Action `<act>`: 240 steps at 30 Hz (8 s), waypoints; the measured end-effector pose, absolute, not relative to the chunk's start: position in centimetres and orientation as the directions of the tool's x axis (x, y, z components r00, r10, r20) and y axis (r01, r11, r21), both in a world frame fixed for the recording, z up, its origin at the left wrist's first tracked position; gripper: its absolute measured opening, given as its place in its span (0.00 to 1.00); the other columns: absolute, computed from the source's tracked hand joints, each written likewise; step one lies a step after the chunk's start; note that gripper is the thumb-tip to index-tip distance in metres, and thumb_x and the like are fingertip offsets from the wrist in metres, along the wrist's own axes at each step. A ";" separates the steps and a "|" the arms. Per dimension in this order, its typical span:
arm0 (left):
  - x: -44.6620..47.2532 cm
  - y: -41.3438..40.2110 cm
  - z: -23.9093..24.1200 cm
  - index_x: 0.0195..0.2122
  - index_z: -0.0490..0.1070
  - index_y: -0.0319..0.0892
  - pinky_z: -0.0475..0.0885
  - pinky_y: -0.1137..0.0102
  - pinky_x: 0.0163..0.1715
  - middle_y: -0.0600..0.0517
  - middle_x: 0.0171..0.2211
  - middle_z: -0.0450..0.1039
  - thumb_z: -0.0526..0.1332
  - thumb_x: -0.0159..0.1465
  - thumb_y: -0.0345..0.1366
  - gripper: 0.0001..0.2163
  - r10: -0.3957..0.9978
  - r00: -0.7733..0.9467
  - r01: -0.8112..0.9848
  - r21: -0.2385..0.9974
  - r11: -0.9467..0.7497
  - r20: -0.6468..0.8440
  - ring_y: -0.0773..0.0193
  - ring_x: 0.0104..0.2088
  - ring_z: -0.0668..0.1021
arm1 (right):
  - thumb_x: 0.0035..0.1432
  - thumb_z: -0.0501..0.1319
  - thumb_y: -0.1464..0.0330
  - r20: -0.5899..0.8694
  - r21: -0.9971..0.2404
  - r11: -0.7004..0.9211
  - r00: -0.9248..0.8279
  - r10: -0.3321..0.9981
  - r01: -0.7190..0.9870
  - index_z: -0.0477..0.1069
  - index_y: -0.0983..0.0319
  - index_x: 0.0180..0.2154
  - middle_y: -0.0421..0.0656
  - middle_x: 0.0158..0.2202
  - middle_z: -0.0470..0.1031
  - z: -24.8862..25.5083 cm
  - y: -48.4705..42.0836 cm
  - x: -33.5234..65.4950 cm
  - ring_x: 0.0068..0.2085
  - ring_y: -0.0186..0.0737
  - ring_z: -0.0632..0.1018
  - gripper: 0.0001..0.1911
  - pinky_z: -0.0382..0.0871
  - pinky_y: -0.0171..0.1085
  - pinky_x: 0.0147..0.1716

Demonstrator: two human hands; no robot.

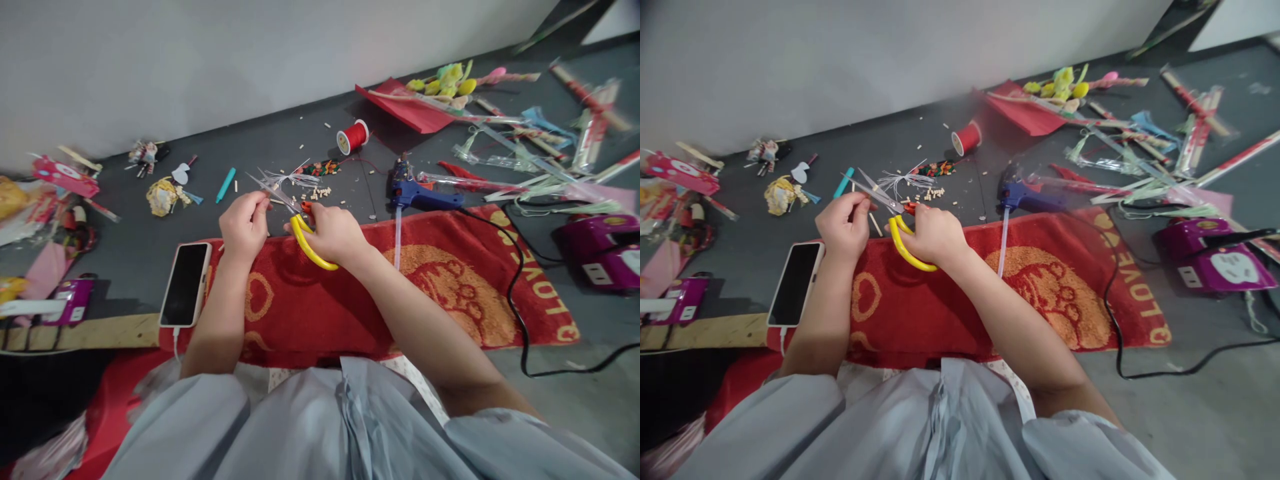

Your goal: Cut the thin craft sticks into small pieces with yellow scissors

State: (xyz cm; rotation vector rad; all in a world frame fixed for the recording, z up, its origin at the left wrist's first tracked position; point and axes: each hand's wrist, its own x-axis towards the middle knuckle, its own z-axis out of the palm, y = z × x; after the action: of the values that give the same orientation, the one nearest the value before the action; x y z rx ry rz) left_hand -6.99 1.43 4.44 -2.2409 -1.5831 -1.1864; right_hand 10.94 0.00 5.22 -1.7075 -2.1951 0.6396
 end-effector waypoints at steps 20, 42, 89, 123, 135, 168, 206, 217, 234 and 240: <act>-7.2 1.5 5.1 0.29 0.75 0.44 0.67 0.74 0.23 0.54 0.25 0.77 0.56 0.65 0.42 0.13 0.853 0.080 0.728 0.554 -0.403 0.516 0.71 0.22 0.72 | 0.61 0.47 0.45 0.034 -0.511 0.267 -0.291 0.956 0.817 0.66 0.68 0.45 0.54 0.41 0.77 4.8 -0.2 11.2 0.40 0.49 0.79 0.33 0.65 0.40 0.36; -7.4 1.4 5.1 0.25 0.74 0.42 0.62 0.74 0.22 0.54 0.23 0.75 0.56 0.65 0.41 0.14 0.833 0.111 0.753 0.501 -0.427 0.543 0.72 0.21 0.69 | 0.60 0.47 0.43 -0.069 -0.500 0.194 -0.262 0.963 0.844 0.70 0.66 0.42 0.52 0.37 0.79 5.4 -0.2 10.8 0.38 0.50 0.79 0.33 0.64 0.39 0.33; -7.7 2.2 4.4 0.30 0.73 0.42 0.56 0.77 0.12 0.56 0.18 0.71 0.65 0.56 0.48 0.13 0.974 0.028 0.336 0.916 -0.219 0.223 0.76 0.13 0.63 | 0.59 0.49 0.46 -0.091 -0.488 0.183 -0.259 0.962 0.853 0.70 0.65 0.43 0.51 0.38 0.79 5.7 -0.4 10.7 0.39 0.52 0.80 0.30 0.65 0.40 0.34; -6.9 1.5 3.8 0.28 0.73 0.44 0.68 0.69 0.29 0.52 0.23 0.73 0.49 0.67 0.50 0.20 0.703 0.116 0.753 0.399 -0.523 0.702 0.67 0.25 0.74 | 0.62 0.41 0.42 -0.111 -0.684 0.300 -0.501 0.858 0.665 0.69 0.62 0.30 0.44 0.28 0.74 6.0 -0.2 11.7 0.28 0.35 0.71 0.34 0.54 0.34 0.26; -6.8 2.2 3.1 0.32 0.74 0.43 0.69 0.69 0.32 0.49 0.29 0.78 0.50 0.68 0.48 0.18 0.787 0.040 0.776 0.477 -0.412 0.616 0.66 0.29 0.76 | 0.60 0.42 0.40 -0.138 -0.708 0.141 -0.332 0.933 0.692 0.67 0.60 0.29 0.46 0.30 0.75 5.7 0.5 11.6 0.30 0.39 0.74 0.33 0.59 0.35 0.28; -6.1 1.2 3.7 0.32 0.70 0.43 0.63 0.72 0.25 0.56 0.20 0.65 0.45 0.70 0.47 0.19 0.762 0.099 0.813 0.389 -0.433 0.640 0.70 0.21 0.68 | 0.60 0.45 0.41 -0.080 -0.543 0.216 -0.305 0.949 0.811 0.66 0.68 0.44 0.57 0.40 0.78 6.1 -1.0 11.2 0.43 0.55 0.79 0.37 0.67 0.42 0.39; -6.7 1.4 4.3 0.20 0.58 0.43 0.55 0.68 0.23 0.56 0.16 0.55 0.49 0.67 0.49 0.21 0.748 0.169 0.752 0.407 -0.519 0.642 0.70 0.18 0.60 | 0.60 0.45 0.41 -0.054 -0.502 0.253 -0.322 0.945 0.827 0.66 0.67 0.44 0.56 0.40 0.77 5.7 -1.0 11.1 0.41 0.55 0.80 0.36 0.67 0.42 0.38; -6.8 1.4 4.2 0.22 0.64 0.44 0.57 0.71 0.19 0.56 0.15 0.60 0.48 0.68 0.52 0.22 0.809 0.140 0.741 0.482 -0.468 0.571 0.71 0.17 0.64 | 0.62 0.48 0.49 -0.071 -0.497 0.223 -0.295 0.953 0.839 0.67 0.67 0.47 0.55 0.42 0.78 5.7 -0.8 10.7 0.42 0.54 0.79 0.29 0.67 0.42 0.39; -6.6 1.5 3.6 0.33 0.71 0.44 0.68 0.67 0.32 0.52 0.24 0.69 0.45 0.70 0.46 0.19 0.779 0.157 0.828 0.350 -0.439 0.607 0.64 0.28 0.74 | 0.60 0.51 0.51 -0.126 -0.531 0.147 -0.249 0.960 0.834 0.72 0.66 0.41 0.55 0.39 0.79 5.8 -0.4 10.7 0.39 0.54 0.79 0.25 0.66 0.42 0.35; -6.6 0.8 3.8 0.51 0.67 0.46 0.65 0.56 0.56 0.45 0.51 0.69 0.49 0.68 0.46 0.16 0.612 0.137 0.792 0.285 -0.540 0.779 0.55 0.54 0.72 | 0.61 0.49 0.50 -0.126 -0.651 0.047 -0.170 0.977 0.758 0.71 0.63 0.39 0.53 0.40 0.79 5.8 0.3 11.1 0.40 0.50 0.79 0.24 0.64 0.39 0.34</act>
State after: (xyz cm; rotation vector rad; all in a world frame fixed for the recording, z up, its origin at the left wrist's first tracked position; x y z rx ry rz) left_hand -6.63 0.75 3.77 -2.2132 -1.3890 -1.3599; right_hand 11.15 0.33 5.84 -1.7486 -1.9811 0.8639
